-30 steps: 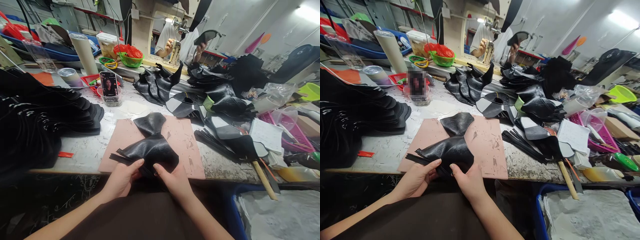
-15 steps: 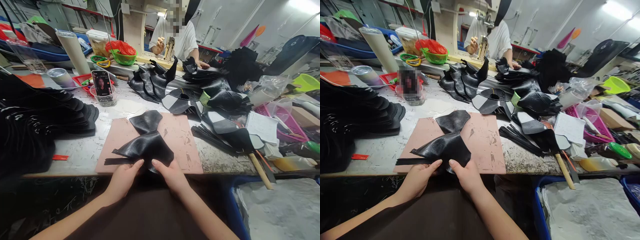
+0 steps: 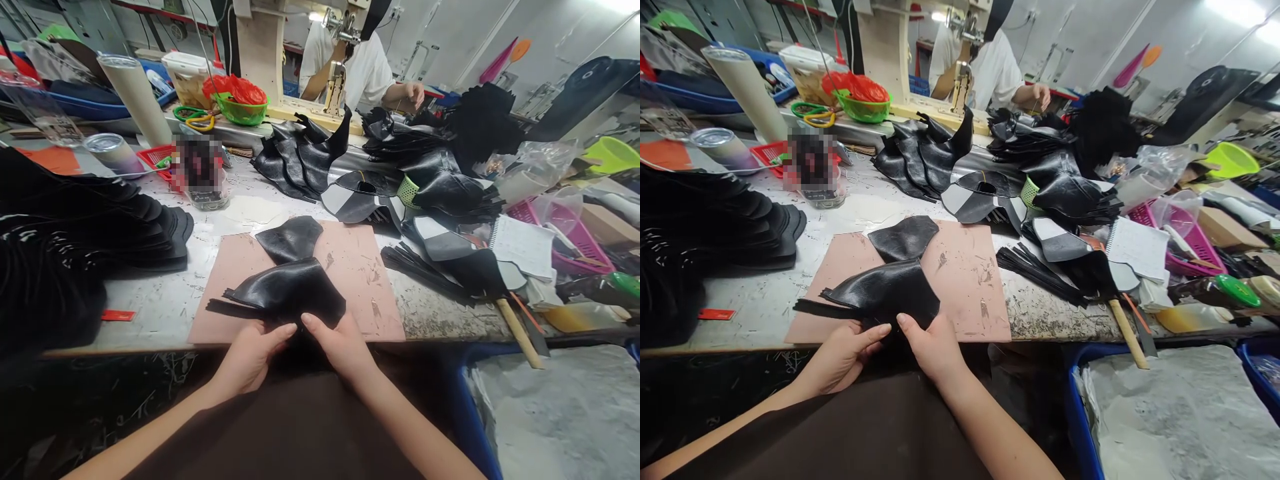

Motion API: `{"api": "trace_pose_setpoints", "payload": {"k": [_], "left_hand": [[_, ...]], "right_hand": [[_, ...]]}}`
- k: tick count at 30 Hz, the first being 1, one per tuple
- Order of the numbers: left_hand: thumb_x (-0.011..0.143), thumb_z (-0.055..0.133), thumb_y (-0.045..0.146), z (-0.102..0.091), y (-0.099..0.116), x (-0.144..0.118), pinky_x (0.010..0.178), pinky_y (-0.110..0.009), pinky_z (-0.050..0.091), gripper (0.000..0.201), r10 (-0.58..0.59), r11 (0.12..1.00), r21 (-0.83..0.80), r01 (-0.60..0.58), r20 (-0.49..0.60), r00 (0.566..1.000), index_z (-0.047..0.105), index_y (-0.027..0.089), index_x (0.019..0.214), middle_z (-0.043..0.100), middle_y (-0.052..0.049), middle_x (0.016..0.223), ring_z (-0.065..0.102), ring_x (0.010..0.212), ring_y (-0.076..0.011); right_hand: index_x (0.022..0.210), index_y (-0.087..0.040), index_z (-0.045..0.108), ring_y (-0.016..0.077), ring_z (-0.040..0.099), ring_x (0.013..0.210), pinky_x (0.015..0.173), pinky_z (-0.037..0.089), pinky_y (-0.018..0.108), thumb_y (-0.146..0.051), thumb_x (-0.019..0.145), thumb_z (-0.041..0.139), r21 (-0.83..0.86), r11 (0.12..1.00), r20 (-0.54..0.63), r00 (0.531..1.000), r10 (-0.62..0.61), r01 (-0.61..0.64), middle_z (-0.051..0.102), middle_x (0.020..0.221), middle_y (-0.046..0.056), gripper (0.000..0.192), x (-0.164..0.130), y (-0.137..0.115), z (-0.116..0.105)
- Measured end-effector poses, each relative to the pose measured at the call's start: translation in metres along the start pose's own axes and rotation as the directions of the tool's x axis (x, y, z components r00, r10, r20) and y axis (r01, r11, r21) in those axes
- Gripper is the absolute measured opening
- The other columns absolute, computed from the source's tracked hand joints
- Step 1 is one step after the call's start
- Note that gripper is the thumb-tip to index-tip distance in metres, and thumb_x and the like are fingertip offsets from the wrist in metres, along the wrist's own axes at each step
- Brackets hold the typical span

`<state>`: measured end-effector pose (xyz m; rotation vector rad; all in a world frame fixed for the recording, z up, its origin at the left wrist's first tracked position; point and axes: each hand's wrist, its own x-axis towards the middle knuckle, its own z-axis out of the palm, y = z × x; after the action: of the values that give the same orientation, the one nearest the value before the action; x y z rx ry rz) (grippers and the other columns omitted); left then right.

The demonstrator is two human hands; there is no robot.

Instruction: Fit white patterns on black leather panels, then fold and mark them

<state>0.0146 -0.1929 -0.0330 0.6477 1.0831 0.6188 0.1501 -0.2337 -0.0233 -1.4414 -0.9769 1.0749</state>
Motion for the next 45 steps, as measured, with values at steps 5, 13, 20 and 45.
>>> {"api": "trace_pose_setpoints", "payload": {"k": [5, 13, 20, 45], "left_hand": [[0.055, 0.076, 0.032, 0.001, -0.002, 0.001, 0.058, -0.024, 0.049, 0.033, 0.045, 0.996, 0.082, -0.041, -0.042, 0.998, 0.066, 0.012, 0.078, 0.069, -0.005, 0.073, 0.061, 0.067, -0.0160], [0.058, 0.075, 0.030, 0.008, -0.007, 0.004, 0.053, -0.024, 0.051, 0.028, 0.092, 0.993, 0.089, -0.078, -0.173, 0.981, 0.055, 0.014, 0.068, 0.064, 0.000, 0.063, 0.061, 0.065, -0.0159], [0.061, 0.074, 0.028, 0.007, -0.006, 0.000, 0.060, -0.025, 0.052, 0.034, 0.143, 0.980, 0.137, -0.142, -0.003, 0.990, 0.059, 0.015, 0.088, 0.068, -0.002, 0.078, 0.063, 0.074, -0.0184], [0.056, 0.077, 0.022, 0.020, -0.006, 0.004, 0.082, -0.035, 0.048, 0.046, 0.170, 0.979, -0.123, -0.160, 0.077, 0.982, 0.061, 0.013, 0.097, 0.070, -0.007, 0.090, 0.063, 0.088, -0.0233]], "right_hand": [[0.103, -0.018, 0.062, 0.0224, 0.057, 0.102, 0.093, 0.042, 0.037, -0.024, 0.074, 0.059, -0.093, 0.995, 0.002, 0.999, -0.037, 0.037, 0.065, 0.106, 0.006, 0.030, -0.002, -0.001, -0.001], [0.098, -0.015, 0.062, 0.0230, 0.062, 0.087, 0.078, 0.049, 0.035, -0.026, 0.075, 0.055, -0.150, 0.986, 0.055, 0.995, 0.083, -0.074, 0.068, 0.092, 0.006, 0.027, -0.003, 0.001, -0.006], [0.091, -0.013, 0.064, 0.0221, 0.063, 0.074, 0.067, 0.051, 0.033, -0.027, 0.074, 0.054, -0.199, 0.978, 0.008, 0.998, 0.068, -0.065, 0.068, 0.082, 0.006, 0.024, -0.004, 0.001, -0.007], [0.072, -0.020, 0.048, 0.0178, 0.053, 0.069, 0.066, 0.045, 0.032, -0.027, 0.066, 0.052, -0.164, 0.983, -0.041, 0.996, 0.075, -0.081, 0.055, 0.068, 0.000, 0.010, -0.001, 0.009, -0.020]]}}
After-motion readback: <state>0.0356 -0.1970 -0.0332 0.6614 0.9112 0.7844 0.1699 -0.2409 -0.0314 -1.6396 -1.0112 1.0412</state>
